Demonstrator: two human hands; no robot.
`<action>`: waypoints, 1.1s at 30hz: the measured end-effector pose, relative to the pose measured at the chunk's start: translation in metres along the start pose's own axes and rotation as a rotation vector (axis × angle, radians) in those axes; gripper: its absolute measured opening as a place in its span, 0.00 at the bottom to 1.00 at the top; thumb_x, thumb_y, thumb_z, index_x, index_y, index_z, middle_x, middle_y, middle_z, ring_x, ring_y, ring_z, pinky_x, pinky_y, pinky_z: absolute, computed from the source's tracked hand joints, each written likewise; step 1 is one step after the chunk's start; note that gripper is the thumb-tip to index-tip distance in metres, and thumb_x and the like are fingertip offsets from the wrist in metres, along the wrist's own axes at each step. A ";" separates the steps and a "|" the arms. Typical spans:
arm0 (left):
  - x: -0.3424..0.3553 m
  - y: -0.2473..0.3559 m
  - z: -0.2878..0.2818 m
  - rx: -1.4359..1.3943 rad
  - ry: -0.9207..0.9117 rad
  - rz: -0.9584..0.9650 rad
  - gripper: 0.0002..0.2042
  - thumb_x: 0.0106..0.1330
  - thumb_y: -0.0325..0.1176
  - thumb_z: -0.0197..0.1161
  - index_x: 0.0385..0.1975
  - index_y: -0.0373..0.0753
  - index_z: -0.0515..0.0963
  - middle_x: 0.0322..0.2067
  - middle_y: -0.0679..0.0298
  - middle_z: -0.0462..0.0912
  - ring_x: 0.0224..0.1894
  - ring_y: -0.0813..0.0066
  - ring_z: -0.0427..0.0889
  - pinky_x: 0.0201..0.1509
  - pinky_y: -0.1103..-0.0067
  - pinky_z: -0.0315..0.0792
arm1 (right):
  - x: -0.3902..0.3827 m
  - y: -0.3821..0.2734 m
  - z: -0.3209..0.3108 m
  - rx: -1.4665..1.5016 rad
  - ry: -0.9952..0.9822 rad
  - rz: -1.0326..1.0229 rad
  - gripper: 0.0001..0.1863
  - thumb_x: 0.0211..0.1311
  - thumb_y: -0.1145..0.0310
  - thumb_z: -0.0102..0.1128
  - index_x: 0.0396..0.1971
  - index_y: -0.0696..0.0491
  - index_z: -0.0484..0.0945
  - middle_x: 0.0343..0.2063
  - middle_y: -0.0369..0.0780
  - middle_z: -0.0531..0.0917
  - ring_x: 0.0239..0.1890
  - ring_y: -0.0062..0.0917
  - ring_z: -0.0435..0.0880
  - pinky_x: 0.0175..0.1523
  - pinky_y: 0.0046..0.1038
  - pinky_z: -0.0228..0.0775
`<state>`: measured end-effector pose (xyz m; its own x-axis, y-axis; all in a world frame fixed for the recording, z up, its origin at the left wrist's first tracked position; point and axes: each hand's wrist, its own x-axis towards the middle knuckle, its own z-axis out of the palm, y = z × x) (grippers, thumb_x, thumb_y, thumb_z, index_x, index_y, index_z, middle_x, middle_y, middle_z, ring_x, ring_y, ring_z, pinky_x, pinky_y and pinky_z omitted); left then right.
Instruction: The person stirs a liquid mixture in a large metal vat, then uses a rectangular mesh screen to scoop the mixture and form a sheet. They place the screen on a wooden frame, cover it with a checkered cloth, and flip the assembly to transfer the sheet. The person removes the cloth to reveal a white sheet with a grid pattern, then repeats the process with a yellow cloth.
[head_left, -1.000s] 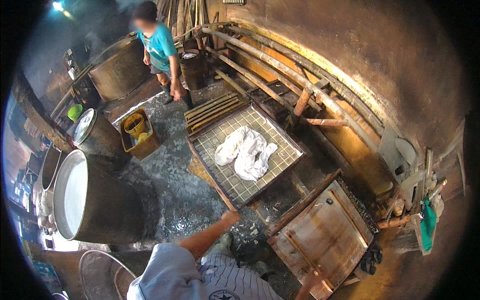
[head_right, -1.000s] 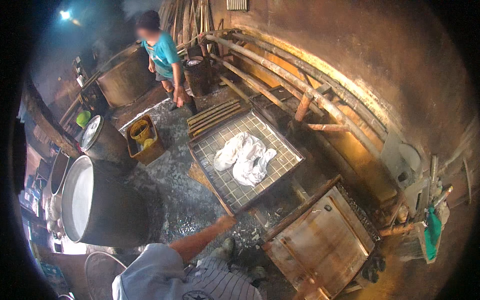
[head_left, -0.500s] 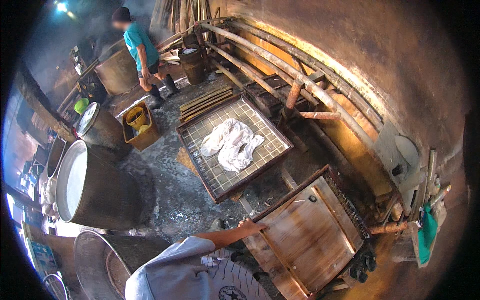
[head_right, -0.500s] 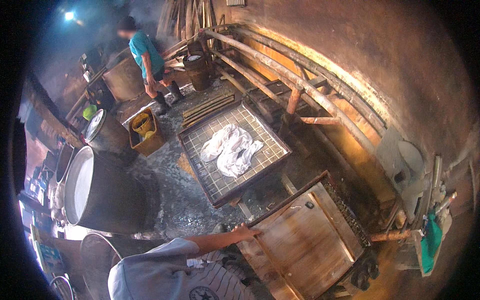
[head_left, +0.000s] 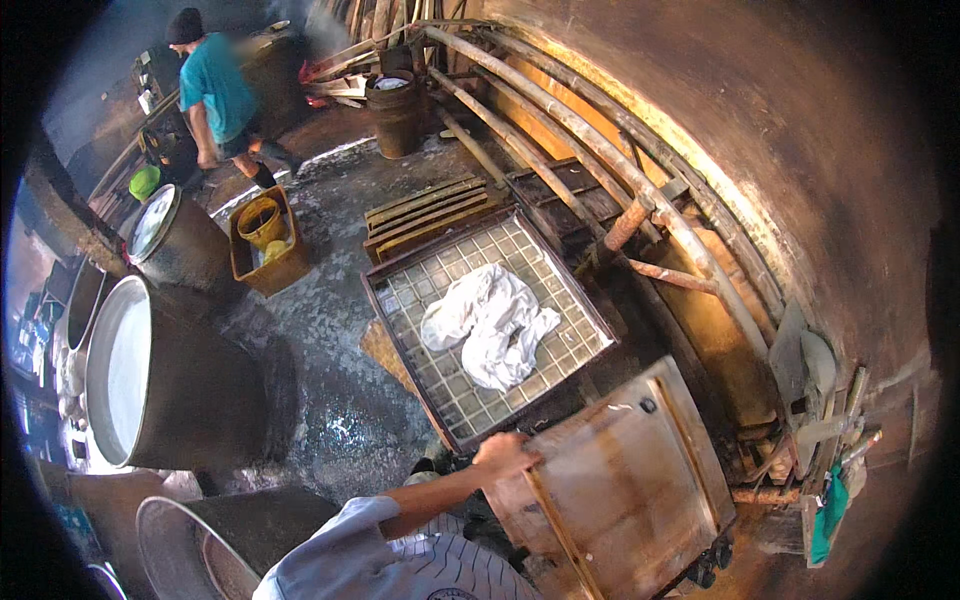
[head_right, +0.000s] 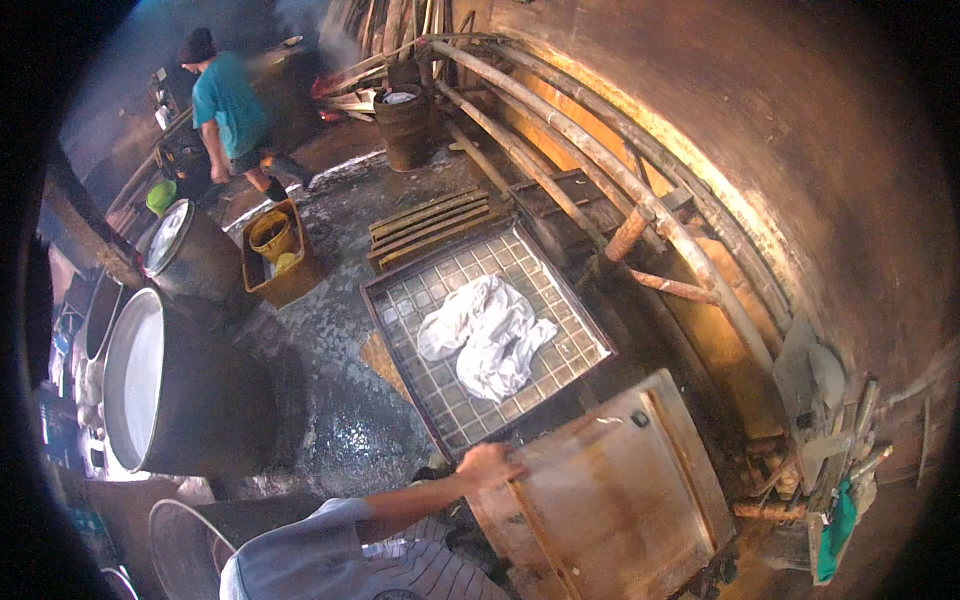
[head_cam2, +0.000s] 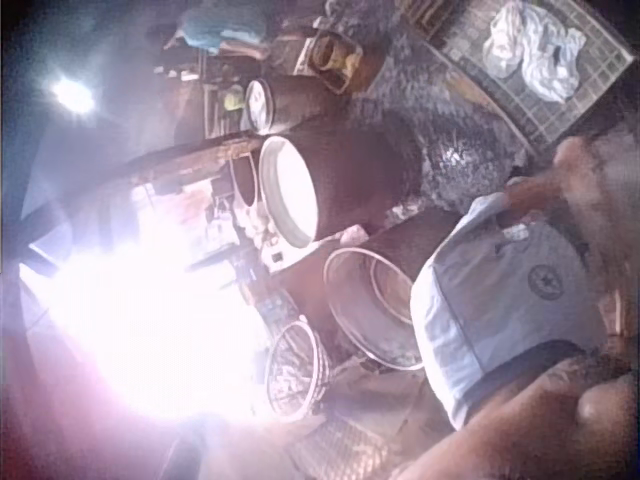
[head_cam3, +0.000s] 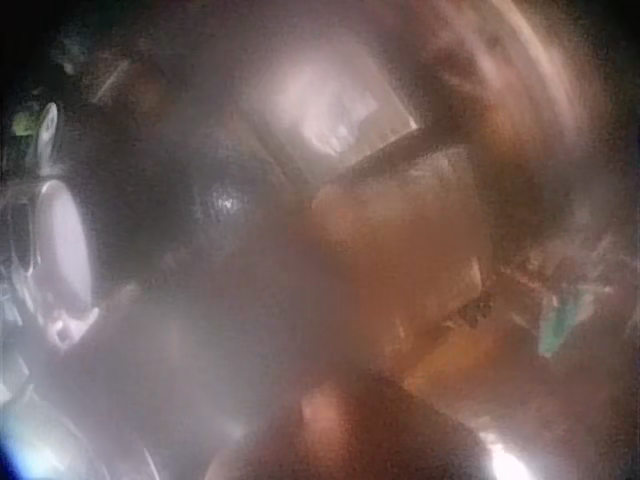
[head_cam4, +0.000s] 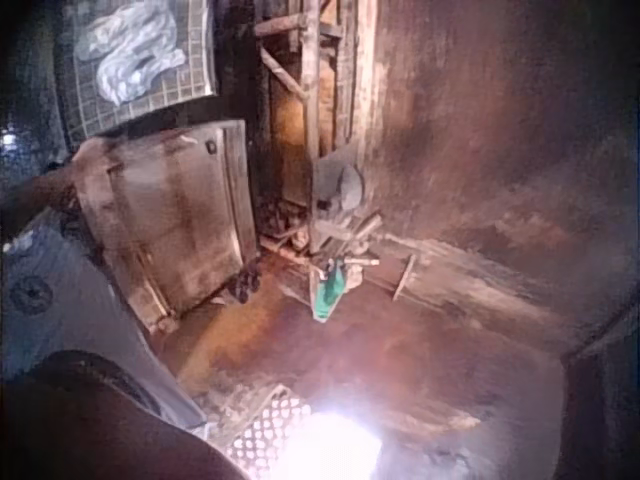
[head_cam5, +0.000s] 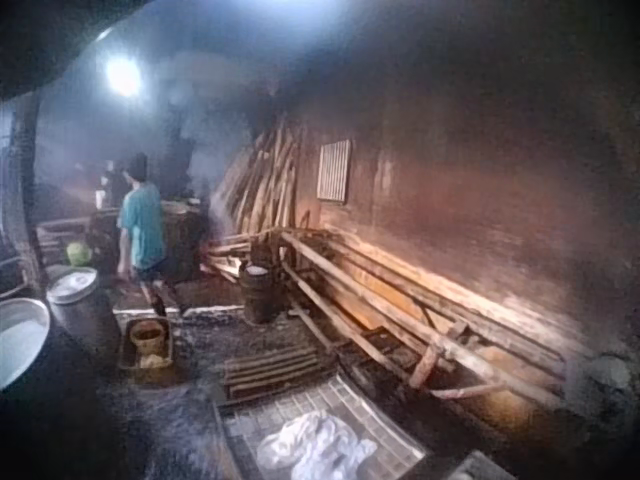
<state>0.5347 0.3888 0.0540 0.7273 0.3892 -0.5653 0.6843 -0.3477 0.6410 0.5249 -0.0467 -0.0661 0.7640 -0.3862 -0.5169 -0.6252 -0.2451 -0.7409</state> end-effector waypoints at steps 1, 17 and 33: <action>0.021 -0.035 -0.011 -0.009 0.079 0.001 0.28 0.54 0.57 0.59 0.48 0.44 0.81 0.39 0.49 0.85 0.46 0.50 0.83 0.52 0.61 0.76 | -0.006 -0.006 0.018 -0.016 -0.015 -0.025 0.18 0.62 0.61 0.58 0.44 0.59 0.79 0.38 0.42 0.81 0.39 0.30 0.78 0.48 0.36 0.72; 0.168 -0.288 -0.298 -0.224 0.553 -0.319 0.22 0.51 0.50 0.58 0.32 0.37 0.84 0.32 0.47 0.85 0.40 0.51 0.84 0.48 0.63 0.75 | -0.012 -0.149 0.373 -0.234 -0.269 -0.339 0.20 0.56 0.58 0.58 0.35 0.64 0.80 0.32 0.49 0.82 0.37 0.39 0.79 0.45 0.37 0.68; 0.188 -0.203 -0.106 -0.151 0.769 0.224 0.24 0.54 0.25 0.65 0.54 0.34 0.71 0.48 0.54 0.78 0.50 0.61 0.77 0.53 0.69 0.71 | 0.034 -0.136 0.177 -0.132 -0.169 -0.640 0.18 0.55 0.74 0.62 0.48 0.56 0.78 0.40 0.41 0.85 0.38 0.25 0.85 0.44 0.25 0.76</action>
<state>0.5273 0.6225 -0.1275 0.5687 0.8200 0.0643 0.4726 -0.3897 0.7904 0.6636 0.1311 -0.0590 0.9980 0.0129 -0.0614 -0.0472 -0.4903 -0.8703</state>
